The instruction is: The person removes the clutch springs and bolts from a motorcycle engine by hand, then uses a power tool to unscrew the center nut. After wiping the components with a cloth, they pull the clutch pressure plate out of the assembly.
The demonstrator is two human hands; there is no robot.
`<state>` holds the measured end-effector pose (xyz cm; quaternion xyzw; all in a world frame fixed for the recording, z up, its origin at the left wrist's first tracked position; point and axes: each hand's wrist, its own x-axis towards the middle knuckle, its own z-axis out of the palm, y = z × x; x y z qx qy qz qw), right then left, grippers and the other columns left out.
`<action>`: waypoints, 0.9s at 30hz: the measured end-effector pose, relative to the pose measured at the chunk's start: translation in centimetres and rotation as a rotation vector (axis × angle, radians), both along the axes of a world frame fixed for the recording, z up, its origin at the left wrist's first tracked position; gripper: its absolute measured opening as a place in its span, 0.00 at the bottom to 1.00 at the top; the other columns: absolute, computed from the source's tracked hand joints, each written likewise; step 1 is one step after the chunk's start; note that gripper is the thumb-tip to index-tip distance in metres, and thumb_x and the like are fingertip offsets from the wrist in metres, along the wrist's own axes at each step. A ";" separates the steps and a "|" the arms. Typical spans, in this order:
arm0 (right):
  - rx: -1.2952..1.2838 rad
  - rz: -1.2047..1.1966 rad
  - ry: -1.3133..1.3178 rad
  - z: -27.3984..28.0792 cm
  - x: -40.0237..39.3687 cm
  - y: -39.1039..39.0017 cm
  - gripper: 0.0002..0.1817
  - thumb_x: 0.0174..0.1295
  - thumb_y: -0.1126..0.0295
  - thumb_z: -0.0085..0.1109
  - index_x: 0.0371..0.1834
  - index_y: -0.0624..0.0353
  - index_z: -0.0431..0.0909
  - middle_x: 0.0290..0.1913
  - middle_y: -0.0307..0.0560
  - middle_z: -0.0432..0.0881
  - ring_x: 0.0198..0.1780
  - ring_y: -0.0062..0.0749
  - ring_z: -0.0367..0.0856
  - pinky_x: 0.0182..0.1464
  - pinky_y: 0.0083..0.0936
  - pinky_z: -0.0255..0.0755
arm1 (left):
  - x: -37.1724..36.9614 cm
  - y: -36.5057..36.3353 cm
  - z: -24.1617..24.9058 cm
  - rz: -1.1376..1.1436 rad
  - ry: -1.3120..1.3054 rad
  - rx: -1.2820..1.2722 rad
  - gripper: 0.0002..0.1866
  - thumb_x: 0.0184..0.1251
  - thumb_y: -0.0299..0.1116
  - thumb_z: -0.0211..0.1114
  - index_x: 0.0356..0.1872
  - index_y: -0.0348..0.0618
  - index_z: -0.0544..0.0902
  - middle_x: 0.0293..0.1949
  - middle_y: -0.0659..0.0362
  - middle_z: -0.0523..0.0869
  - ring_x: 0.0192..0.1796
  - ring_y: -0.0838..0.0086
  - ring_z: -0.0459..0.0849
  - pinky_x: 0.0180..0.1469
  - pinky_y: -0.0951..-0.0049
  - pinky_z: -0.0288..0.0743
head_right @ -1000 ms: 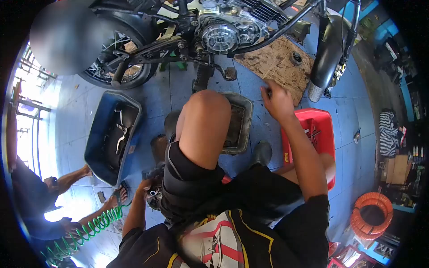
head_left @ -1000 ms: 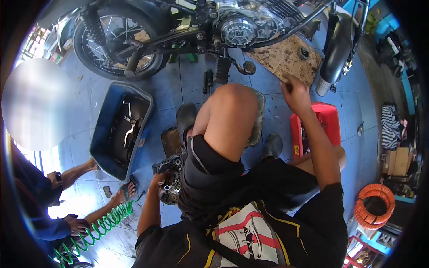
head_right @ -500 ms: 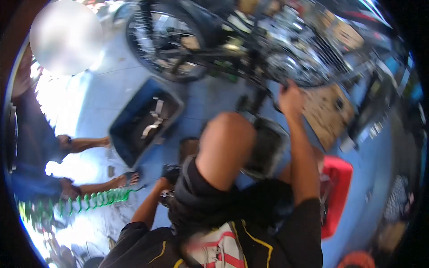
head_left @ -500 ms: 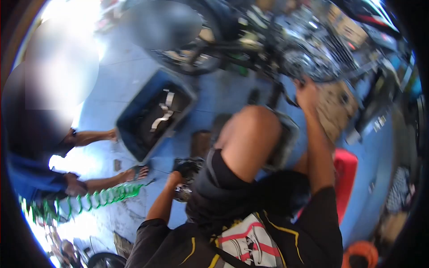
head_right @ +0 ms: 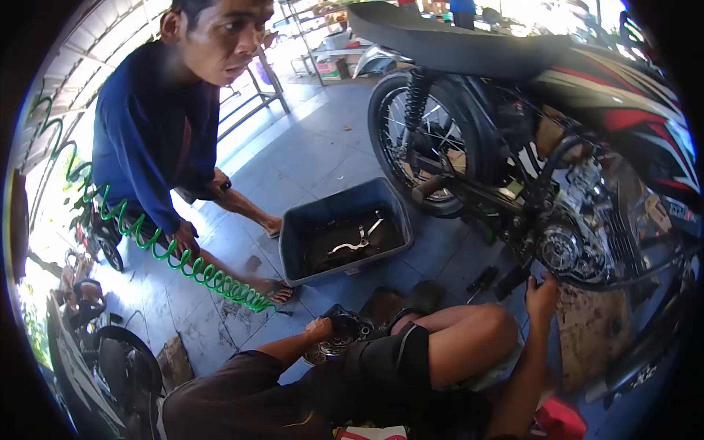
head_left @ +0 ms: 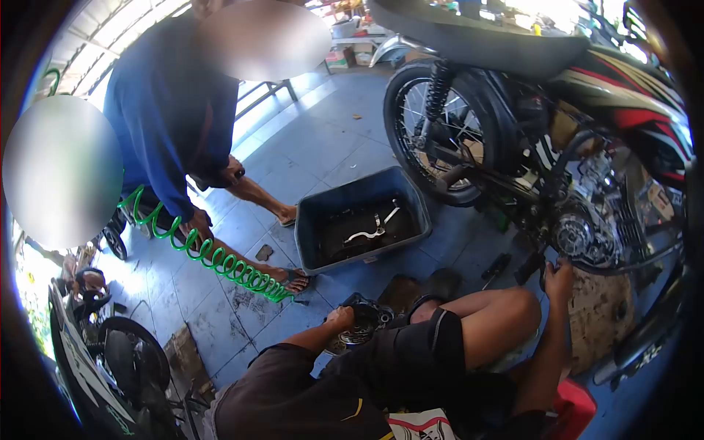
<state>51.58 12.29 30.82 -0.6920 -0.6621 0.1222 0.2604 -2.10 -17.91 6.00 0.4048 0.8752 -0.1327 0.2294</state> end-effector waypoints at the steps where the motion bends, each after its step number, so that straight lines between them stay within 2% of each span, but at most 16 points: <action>1: -0.005 -0.017 0.008 -0.5 0.4 -0.2 0.20 0.57 0.64 0.63 0.47 0.68 0.76 0.46 0.63 0.79 0.48 0.57 0.79 0.51 0.43 0.71 | 0.3 -0.1 0.4 -0.020 0.000 0.001 0.27 0.49 0.40 0.67 0.49 0.37 0.72 0.49 0.40 0.77 0.55 0.53 0.78 0.56 0.55 0.70; 3: 0.161 0.003 -0.058 -1.6 0.7 0.0 0.21 0.57 0.68 0.63 0.50 0.71 0.74 0.42 0.65 0.81 0.44 0.54 0.82 0.47 0.39 0.73 | 1.0 2.0 0.9 -0.045 -0.003 0.018 0.28 0.50 0.40 0.66 0.51 0.37 0.70 0.51 0.39 0.76 0.56 0.52 0.77 0.57 0.55 0.69; 4: 0.187 -0.013 -0.051 -1.3 0.7 -0.4 0.23 0.57 0.68 0.63 0.52 0.71 0.72 0.46 0.66 0.80 0.47 0.55 0.80 0.49 0.40 0.72 | 1.3 1.6 1.0 -0.054 -0.009 0.033 0.29 0.51 0.40 0.66 0.53 0.37 0.70 0.52 0.39 0.75 0.56 0.52 0.76 0.58 0.54 0.69; 8: 0.171 -0.035 -0.027 -0.1 0.9 -1.3 0.22 0.57 0.69 0.63 0.51 0.72 0.73 0.48 0.67 0.79 0.50 0.56 0.79 0.51 0.41 0.72 | 2.7 1.5 0.8 -0.099 -0.030 0.078 0.32 0.52 0.40 0.65 0.57 0.37 0.66 0.55 0.37 0.73 0.59 0.50 0.74 0.60 0.53 0.66; 10: 0.205 -0.009 -0.041 0.8 0.7 -1.9 0.22 0.56 0.68 0.64 0.50 0.73 0.73 0.46 0.67 0.79 0.48 0.56 0.80 0.50 0.41 0.72 | 2.8 1.6 1.1 -0.092 -0.044 0.073 0.33 0.53 0.41 0.64 0.60 0.37 0.64 0.56 0.37 0.72 0.60 0.49 0.73 0.61 0.52 0.65; 12: 0.222 0.003 -0.026 -1.0 1.5 -1.2 0.22 0.56 0.68 0.64 0.50 0.73 0.74 0.45 0.66 0.80 0.46 0.56 0.81 0.49 0.41 0.72 | 3.1 1.5 1.5 -0.091 -0.058 0.095 0.35 0.54 0.41 0.64 0.62 0.37 0.63 0.58 0.36 0.71 0.61 0.48 0.72 0.63 0.51 0.64; 17: 0.259 0.012 -0.055 -1.3 2.4 -0.9 0.22 0.55 0.67 0.65 0.48 0.72 0.75 0.42 0.65 0.81 0.42 0.55 0.82 0.47 0.40 0.73 | 3.8 2.5 2.4 -0.108 -0.099 0.129 0.39 0.56 0.41 0.62 0.68 0.37 0.59 0.62 0.34 0.68 0.64 0.45 0.70 0.66 0.50 0.61; 18: 0.260 0.012 -0.050 -1.4 2.8 -0.2 0.22 0.55 0.65 0.65 0.47 0.71 0.75 0.41 0.64 0.81 0.42 0.54 0.82 0.46 0.40 0.73 | 4.6 0.5 2.0 -0.096 -0.119 0.115 0.40 0.57 0.41 0.62 0.69 0.37 0.58 0.63 0.34 0.67 0.65 0.45 0.69 0.67 0.49 0.60; 20: 0.212 -0.031 -0.122 -0.9 2.9 -0.1 0.20 0.54 0.61 0.66 0.43 0.66 0.78 0.39 0.61 0.82 0.41 0.53 0.82 0.45 0.40 0.73 | 0.6 1.2 -6.3 -0.063 -0.091 0.346 0.34 0.64 0.42 0.52 0.69 0.40 0.56 0.58 0.33 0.72 0.59 0.45 0.75 0.62 0.48 0.66; 21: 0.119 0.063 -0.076 -0.7 3.7 0.7 0.18 0.55 0.60 0.65 0.40 0.64 0.79 0.36 0.59 0.83 0.39 0.54 0.81 0.44 0.39 0.73 | 1.9 1.8 -0.1 -0.063 -0.172 0.080 0.32 0.62 0.43 0.54 0.66 0.41 0.62 0.54 0.36 0.76 0.54 0.46 0.79 0.56 0.48 0.71; 22: 0.314 0.099 -0.147 -2.4 4.8 1.7 0.17 0.57 0.60 0.63 0.39 0.64 0.79 0.34 0.58 0.83 0.38 0.52 0.82 0.43 0.38 0.73 | 4.1 1.3 4.5 -0.072 -0.030 0.285 0.28 0.62 0.44 0.55 0.61 0.40 0.67 0.51 0.39 0.79 0.52 0.47 0.80 0.54 0.48 0.72; 23: 0.220 0.153 -0.130 -2.6 5.6 2.5 0.17 0.60 0.59 0.61 0.39 0.65 0.79 0.32 0.57 0.83 0.36 0.48 0.82 0.42 0.36 0.73 | 4.3 1.1 5.5 -0.157 0.009 0.330 0.28 0.61 0.45 0.56 0.59 0.40 0.69 0.50 0.42 0.80 0.53 0.47 0.79 0.54 0.50 0.72; 24: 0.110 0.202 -0.074 -1.1 5.3 1.7 0.19 0.61 0.57 0.60 0.39 0.66 0.79 0.32 0.56 0.83 0.35 0.43 0.82 0.41 0.34 0.72 | 5.9 2.2 9.4 0.002 -0.060 0.227 0.26 0.60 0.46 0.58 0.55 0.40 0.70 0.49 0.42 0.81 0.53 0.47 0.79 0.55 0.51 0.72; 25: 0.219 0.207 -0.044 -2.1 5.7 1.9 0.21 0.62 0.54 0.59 0.40 0.66 0.80 0.31 0.51 0.83 0.30 0.35 0.80 0.35 0.29 0.72 | 5.2 2.8 9.2 0.045 -0.123 0.198 0.26 0.60 0.47 0.59 0.53 0.39 0.69 0.50 0.43 0.80 0.54 0.47 0.78 0.54 0.51 0.72; 26: -0.043 0.181 -0.021 -2.3 6.8 3.2 0.23 0.61 0.52 0.60 0.42 0.66 0.81 0.30 0.47 0.83 0.29 0.31 0.80 0.35 0.28 0.72 | 5.1 2.8 9.1 0.007 -0.144 0.221 0.25 0.60 0.47 0.59 0.50 0.38 0.70 0.50 0.42 0.80 0.54 0.47 0.78 0.54 0.50 0.72; 27: -0.079 0.154 -0.029 -1.6 6.7 2.7 0.24 0.60 0.51 0.60 0.44 0.65 0.80 0.30 0.46 0.83 0.28 0.27 0.79 0.33 0.25 0.71 | 4.4 2.4 7.5 -0.084 -0.114 0.302 0.27 0.59 0.48 0.61 0.51 0.38 0.69 0.49 0.41 0.81 0.54 0.46 0.78 0.54 0.51 0.72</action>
